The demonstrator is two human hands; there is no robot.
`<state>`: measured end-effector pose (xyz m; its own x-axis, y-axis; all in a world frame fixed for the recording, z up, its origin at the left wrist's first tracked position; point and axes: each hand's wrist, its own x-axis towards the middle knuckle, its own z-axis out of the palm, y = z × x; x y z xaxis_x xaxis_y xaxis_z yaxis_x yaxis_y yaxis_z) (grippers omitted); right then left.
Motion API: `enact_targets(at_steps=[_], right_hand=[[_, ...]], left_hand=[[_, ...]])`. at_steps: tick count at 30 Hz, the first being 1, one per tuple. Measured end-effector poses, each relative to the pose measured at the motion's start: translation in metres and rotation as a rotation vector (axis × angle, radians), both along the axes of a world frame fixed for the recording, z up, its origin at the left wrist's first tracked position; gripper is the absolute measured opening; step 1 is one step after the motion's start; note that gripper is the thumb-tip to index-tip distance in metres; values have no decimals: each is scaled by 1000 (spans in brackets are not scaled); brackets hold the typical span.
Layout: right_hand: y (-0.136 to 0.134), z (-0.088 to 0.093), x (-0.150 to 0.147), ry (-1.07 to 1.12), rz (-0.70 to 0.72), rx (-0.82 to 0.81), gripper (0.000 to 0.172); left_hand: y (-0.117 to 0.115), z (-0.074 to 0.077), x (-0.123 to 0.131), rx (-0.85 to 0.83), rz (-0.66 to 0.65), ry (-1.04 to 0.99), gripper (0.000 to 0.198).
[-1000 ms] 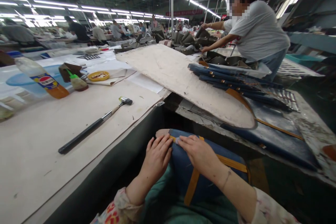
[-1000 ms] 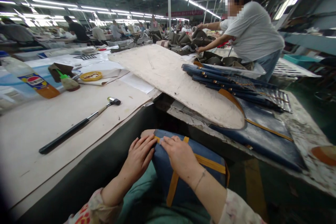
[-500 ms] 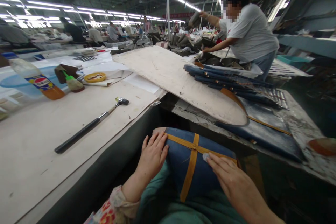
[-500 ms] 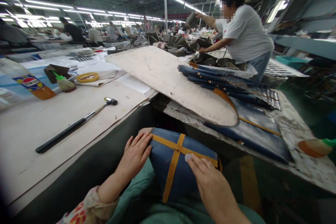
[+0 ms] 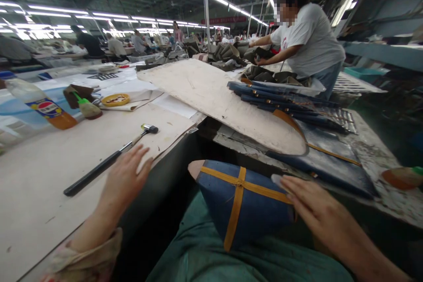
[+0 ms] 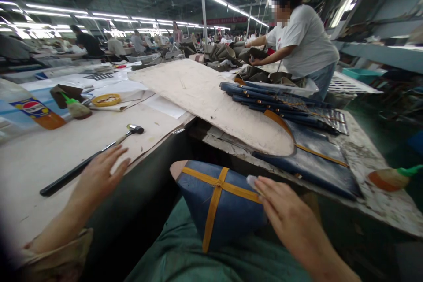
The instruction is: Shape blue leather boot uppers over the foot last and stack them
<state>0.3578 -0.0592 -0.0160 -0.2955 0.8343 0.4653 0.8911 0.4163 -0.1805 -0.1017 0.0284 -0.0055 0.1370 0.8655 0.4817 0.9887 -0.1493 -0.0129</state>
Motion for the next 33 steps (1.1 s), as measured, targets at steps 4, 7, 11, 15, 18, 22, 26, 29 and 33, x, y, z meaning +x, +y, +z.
enact_targets(at_steps=[4, 7, 11, 15, 18, 22, 26, 29, 33], right_hand=[[4, -27, -41, -5, 102, -114, 31], [15, -29, -63, -11, 115, -113, 31], [27, -27, -76, -118, 154, -70, 33], [21, -30, -69, -193, 188, -50, 35], [9, -35, -51, -173, 153, -12, 34], [-9, -47, -29, -126, 63, 20, 35], [-21, -59, -25, -103, -27, 38, 37], [-24, -63, -28, -90, -58, 30, 36], [-26, -63, -31, -72, -54, 14, 36]], left_hand=[[4, 14, -72, -161, 284, 78, 57], [-3, 12, -88, -372, 341, 91, 55], [-2, 11, -82, -410, 491, 29, 63], [9, 20, -79, -473, 399, -37, 59], [12, 27, -74, -487, 376, -55, 57], [-3, 29, -40, -527, 327, -183, 51], [-41, 20, 28, -773, 79, -683, 51], [-70, 10, 76, -991, -82, -807, 48], [-89, 7, 103, -1031, -221, -823, 43]])
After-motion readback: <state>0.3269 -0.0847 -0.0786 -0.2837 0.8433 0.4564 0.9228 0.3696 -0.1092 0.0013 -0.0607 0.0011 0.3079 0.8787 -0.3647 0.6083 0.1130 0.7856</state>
